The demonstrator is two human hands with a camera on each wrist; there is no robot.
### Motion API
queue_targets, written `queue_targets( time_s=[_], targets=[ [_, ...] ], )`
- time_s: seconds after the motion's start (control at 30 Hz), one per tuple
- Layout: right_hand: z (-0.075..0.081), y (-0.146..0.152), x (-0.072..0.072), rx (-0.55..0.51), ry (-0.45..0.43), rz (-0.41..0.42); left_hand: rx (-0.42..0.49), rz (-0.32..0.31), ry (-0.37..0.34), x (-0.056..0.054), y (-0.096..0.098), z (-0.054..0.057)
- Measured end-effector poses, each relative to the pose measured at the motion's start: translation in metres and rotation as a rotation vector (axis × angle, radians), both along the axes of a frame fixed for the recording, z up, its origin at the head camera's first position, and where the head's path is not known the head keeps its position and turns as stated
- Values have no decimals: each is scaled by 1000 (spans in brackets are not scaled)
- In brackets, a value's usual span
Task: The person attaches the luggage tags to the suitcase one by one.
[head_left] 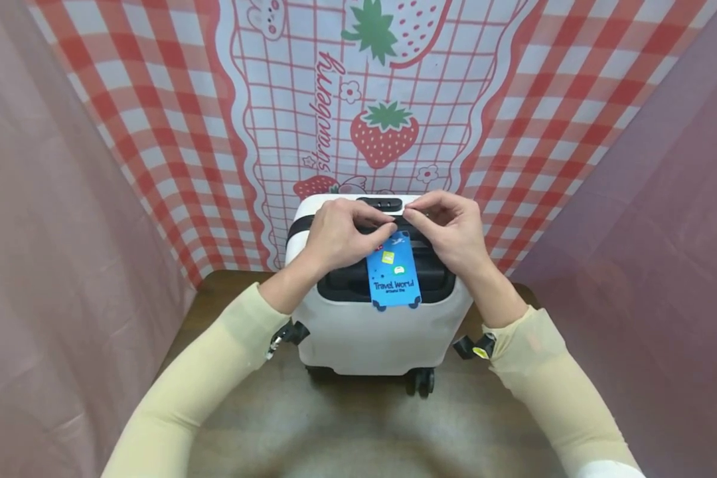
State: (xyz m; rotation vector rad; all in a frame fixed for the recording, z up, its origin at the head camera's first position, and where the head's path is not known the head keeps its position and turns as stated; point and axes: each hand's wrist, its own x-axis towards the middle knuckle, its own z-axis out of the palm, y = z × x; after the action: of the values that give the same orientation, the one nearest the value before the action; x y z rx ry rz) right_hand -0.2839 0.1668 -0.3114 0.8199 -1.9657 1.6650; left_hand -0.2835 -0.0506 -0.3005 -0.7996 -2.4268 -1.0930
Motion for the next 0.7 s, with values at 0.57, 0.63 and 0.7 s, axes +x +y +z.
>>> queue_targets(
  time_s=[0.57,0.63,0.7],
  targets=[
    [0,-2,1,46,-44,8,-8,-12,20,0,0,1],
    [0,-3,1,19,-35,7,-14,-4,30,-1,0,1],
    [0,-3,1,-4,-29,7,-20,6,36,-2,0,0]
  ],
)
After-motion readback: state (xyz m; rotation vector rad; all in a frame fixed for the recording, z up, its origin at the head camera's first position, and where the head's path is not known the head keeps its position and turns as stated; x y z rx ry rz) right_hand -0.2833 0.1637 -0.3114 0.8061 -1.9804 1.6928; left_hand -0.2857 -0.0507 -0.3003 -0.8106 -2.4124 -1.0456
